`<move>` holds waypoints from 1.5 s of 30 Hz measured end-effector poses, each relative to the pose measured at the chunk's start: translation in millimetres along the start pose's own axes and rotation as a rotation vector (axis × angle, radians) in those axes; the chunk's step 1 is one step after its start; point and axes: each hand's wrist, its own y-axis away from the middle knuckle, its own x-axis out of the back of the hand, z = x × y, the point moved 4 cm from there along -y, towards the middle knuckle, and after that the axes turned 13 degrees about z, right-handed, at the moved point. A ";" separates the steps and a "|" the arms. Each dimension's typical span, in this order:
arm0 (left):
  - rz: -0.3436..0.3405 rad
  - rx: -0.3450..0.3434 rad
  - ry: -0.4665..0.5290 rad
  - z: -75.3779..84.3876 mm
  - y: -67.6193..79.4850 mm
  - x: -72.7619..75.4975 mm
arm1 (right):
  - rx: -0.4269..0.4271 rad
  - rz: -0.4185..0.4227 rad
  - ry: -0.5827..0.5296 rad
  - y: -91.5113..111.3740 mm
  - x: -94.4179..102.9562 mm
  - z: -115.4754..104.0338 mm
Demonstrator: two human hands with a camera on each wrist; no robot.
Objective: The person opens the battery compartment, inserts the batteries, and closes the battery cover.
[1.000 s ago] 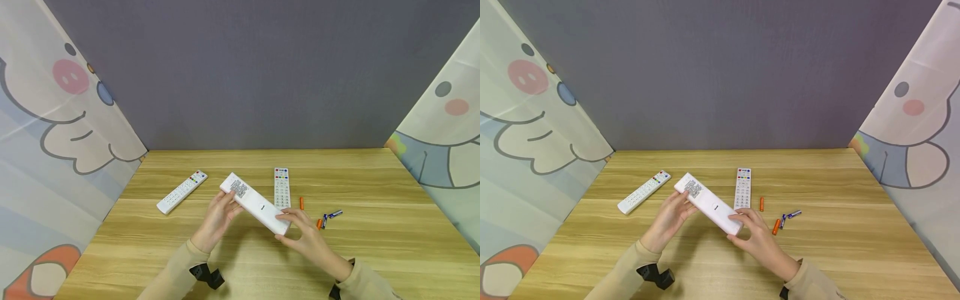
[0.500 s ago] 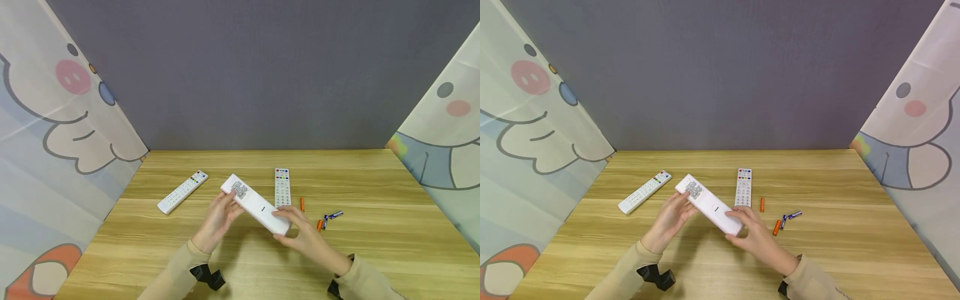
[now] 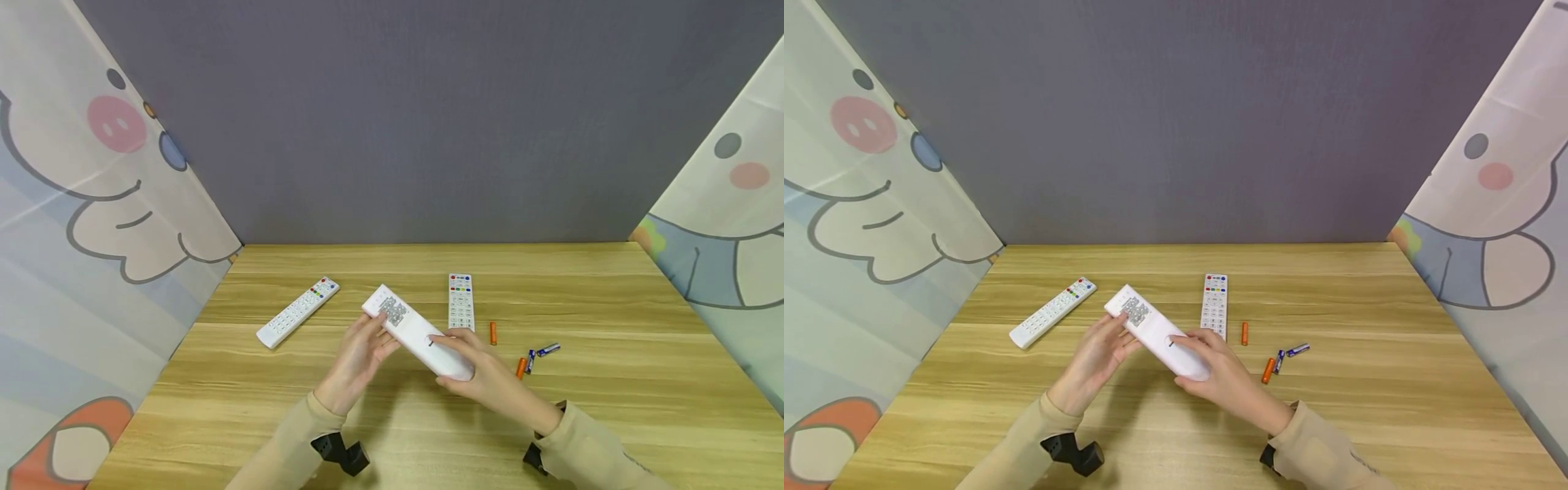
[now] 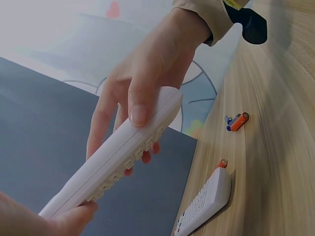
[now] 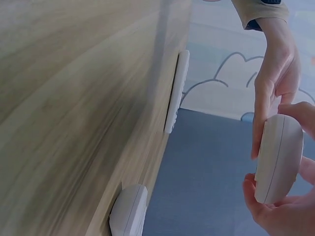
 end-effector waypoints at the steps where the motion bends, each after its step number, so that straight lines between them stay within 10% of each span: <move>1: 0.002 0.004 0.003 0.2 0.4 -0.2 | 0.008 0.002 0.002 0.0 -0.1 -0.1; 45: 0.043 0.017 -0.021 -3.4 2.3 -1.1 | -0.015 0.006 -0.050 -3.3 -2.5 0.1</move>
